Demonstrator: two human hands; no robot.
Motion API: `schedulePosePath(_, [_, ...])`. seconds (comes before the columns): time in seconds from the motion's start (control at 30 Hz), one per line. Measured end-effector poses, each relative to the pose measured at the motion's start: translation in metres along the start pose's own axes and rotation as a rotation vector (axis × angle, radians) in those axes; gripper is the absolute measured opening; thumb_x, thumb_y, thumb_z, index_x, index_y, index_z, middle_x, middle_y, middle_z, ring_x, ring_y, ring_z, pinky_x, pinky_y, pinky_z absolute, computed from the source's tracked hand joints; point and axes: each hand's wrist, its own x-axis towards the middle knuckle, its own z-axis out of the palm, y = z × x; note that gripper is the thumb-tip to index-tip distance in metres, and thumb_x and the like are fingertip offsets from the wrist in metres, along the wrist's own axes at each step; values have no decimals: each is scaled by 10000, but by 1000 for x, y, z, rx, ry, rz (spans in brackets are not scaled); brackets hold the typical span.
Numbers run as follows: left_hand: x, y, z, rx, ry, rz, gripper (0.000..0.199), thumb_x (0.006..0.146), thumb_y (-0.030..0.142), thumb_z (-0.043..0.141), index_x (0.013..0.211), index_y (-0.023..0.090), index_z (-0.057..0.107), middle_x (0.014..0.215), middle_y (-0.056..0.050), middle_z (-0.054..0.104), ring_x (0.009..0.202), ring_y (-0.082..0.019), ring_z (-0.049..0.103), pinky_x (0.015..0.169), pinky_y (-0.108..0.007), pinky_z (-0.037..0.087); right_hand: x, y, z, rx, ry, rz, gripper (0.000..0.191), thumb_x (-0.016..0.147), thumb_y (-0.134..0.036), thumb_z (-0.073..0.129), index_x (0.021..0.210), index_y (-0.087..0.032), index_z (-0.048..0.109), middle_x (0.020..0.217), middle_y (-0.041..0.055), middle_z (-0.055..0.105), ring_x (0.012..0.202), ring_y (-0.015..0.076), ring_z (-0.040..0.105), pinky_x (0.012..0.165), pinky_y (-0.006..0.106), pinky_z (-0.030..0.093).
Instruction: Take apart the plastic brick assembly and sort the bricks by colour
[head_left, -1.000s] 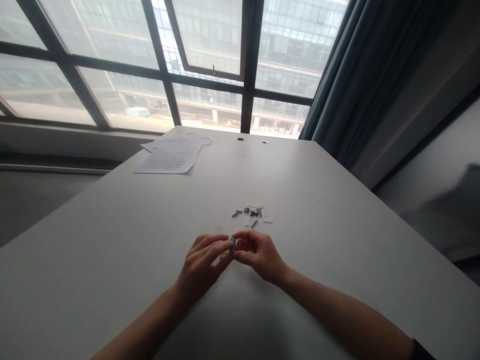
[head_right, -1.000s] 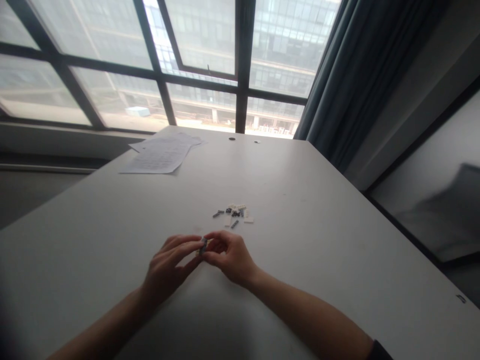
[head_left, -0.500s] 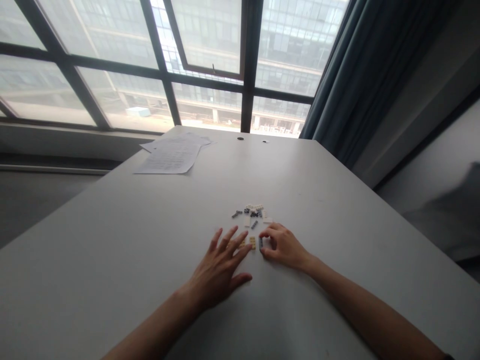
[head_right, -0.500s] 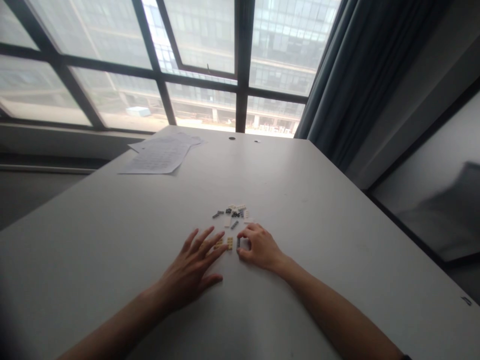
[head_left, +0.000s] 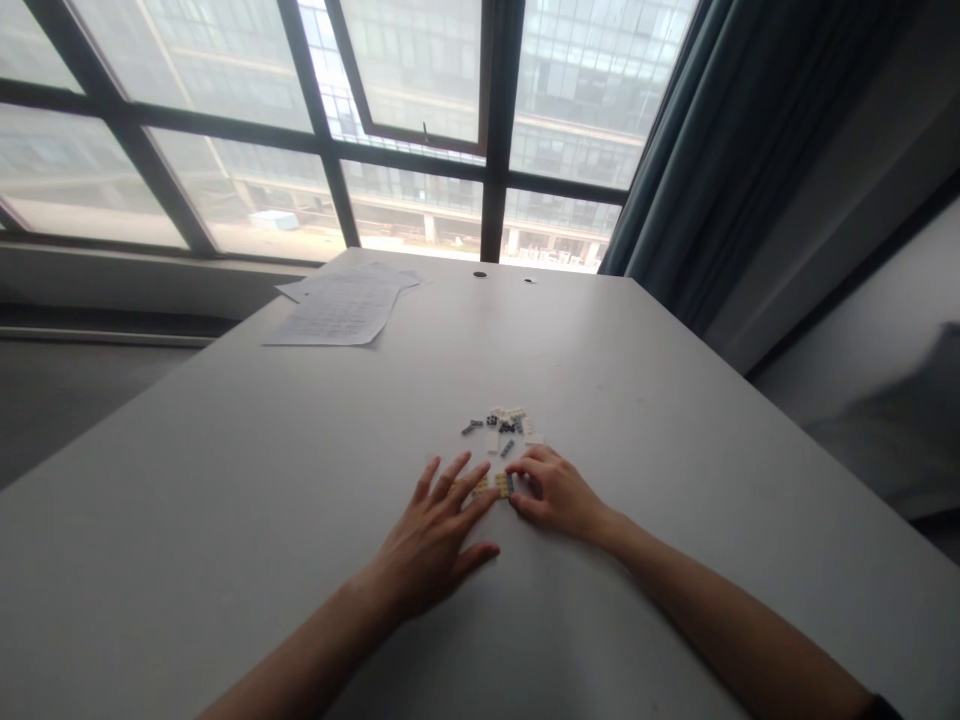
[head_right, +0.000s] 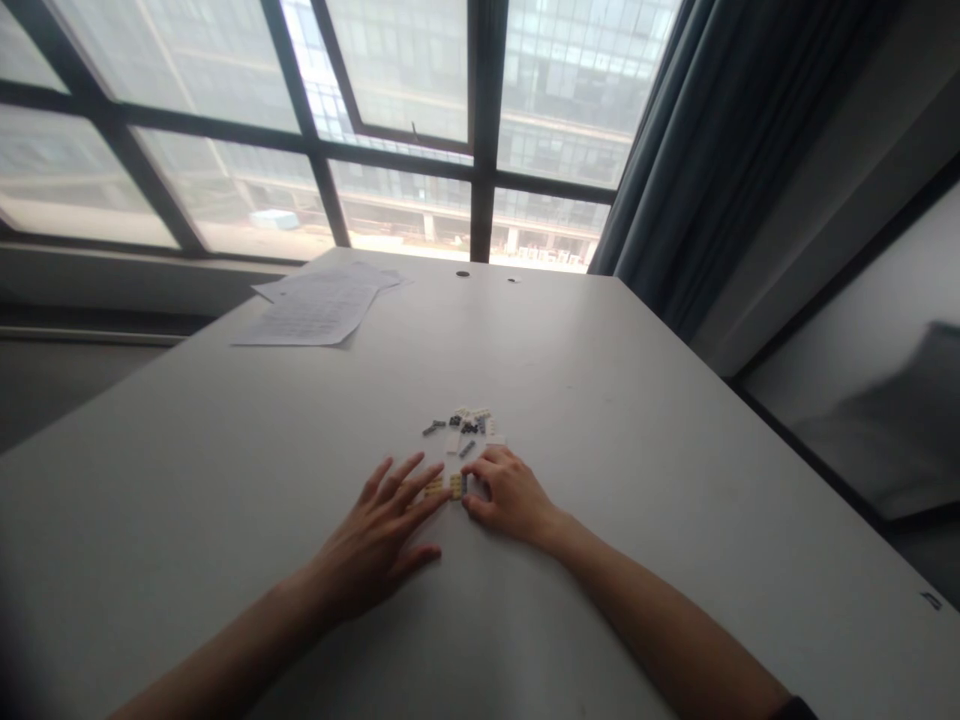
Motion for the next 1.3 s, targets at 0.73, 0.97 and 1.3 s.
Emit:
schedulePosePath(0.73, [-3, -3, 0, -51, 78, -60, 484, 903, 381, 508, 1359, 237, 438, 1451, -91, 407, 1389, -293, 243, 1125, -541, 216, 19, 9, -10, 2, 135, 191, 272, 784, -233, 659, 1050, -179, 648, 916, 44, 626, 862, 167, 575, 793, 290, 456])
schedulePosePath(0.97, [-6, -7, 2, -85, 128, -88, 431, 891, 365, 529, 1303, 248, 490, 1414, -84, 450, 1367, -290, 289, 1114, -531, 240, 47, 7, -1, -215, 111, 271, 271, 752, -410, 704, 908, -190, 679, 968, 68, 647, 925, 208, 579, 835, 317, 429])
schedulePosePath(1.3, [-5, -7, 3, -93, 119, -90, 420, 894, 357, 521, 1297, 241, 491, 1406, -84, 457, 1367, -288, 289, 1113, -540, 243, 49, 6, 4, -262, 67, 230, 209, 775, -330, 657, 931, -193, 674, 995, 76, 638, 971, 220, 555, 862, 325, 414])
